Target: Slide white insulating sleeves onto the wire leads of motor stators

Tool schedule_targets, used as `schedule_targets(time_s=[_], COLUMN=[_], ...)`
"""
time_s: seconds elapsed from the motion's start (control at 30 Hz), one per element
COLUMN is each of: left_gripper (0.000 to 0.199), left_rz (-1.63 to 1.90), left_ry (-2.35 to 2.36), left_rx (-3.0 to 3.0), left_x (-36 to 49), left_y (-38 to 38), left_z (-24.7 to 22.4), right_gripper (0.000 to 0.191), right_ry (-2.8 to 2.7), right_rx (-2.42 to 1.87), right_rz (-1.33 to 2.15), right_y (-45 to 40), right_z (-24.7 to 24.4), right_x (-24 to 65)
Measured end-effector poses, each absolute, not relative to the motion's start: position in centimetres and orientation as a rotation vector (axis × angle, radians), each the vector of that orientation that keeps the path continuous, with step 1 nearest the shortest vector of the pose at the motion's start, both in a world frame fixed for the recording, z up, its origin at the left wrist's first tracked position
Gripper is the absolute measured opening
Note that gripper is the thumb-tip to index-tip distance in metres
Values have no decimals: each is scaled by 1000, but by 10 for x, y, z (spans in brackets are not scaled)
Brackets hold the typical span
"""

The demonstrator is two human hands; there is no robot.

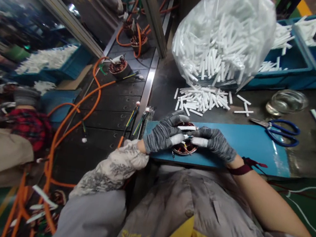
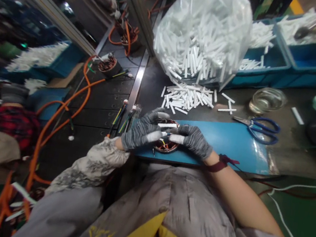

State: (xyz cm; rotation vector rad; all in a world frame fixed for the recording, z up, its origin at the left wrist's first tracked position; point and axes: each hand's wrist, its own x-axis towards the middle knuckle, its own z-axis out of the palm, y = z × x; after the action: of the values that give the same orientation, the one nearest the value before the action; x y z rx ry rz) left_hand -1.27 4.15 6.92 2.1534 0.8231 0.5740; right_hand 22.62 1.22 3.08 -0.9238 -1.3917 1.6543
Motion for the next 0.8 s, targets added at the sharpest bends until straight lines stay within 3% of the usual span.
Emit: schedule_targets(time_s=[0.23, 0.53, 0.7, 0.8], left_gripper=[67, 60, 29, 24], left_rz=[564, 445, 264, 189], left_ry=[669, 659, 557, 518], left_rx=[1431, 1661, 1764, 1992], left_x=[-9, -10, -9, -11], left_y=[42, 54, 66, 73], left_z=[67, 83, 93, 92], right_gripper=[33, 21, 31, 35], right_ry=[-1431, -1569, -1496, -1475], right_rx=[-889, -1229, -1042, -967], right_rz=[1571, 1165, 1396, 1456], right_y=[12, 3, 5, 6], right_z=[28, 31, 28, 24], right_x=[225, 208, 214, 215])
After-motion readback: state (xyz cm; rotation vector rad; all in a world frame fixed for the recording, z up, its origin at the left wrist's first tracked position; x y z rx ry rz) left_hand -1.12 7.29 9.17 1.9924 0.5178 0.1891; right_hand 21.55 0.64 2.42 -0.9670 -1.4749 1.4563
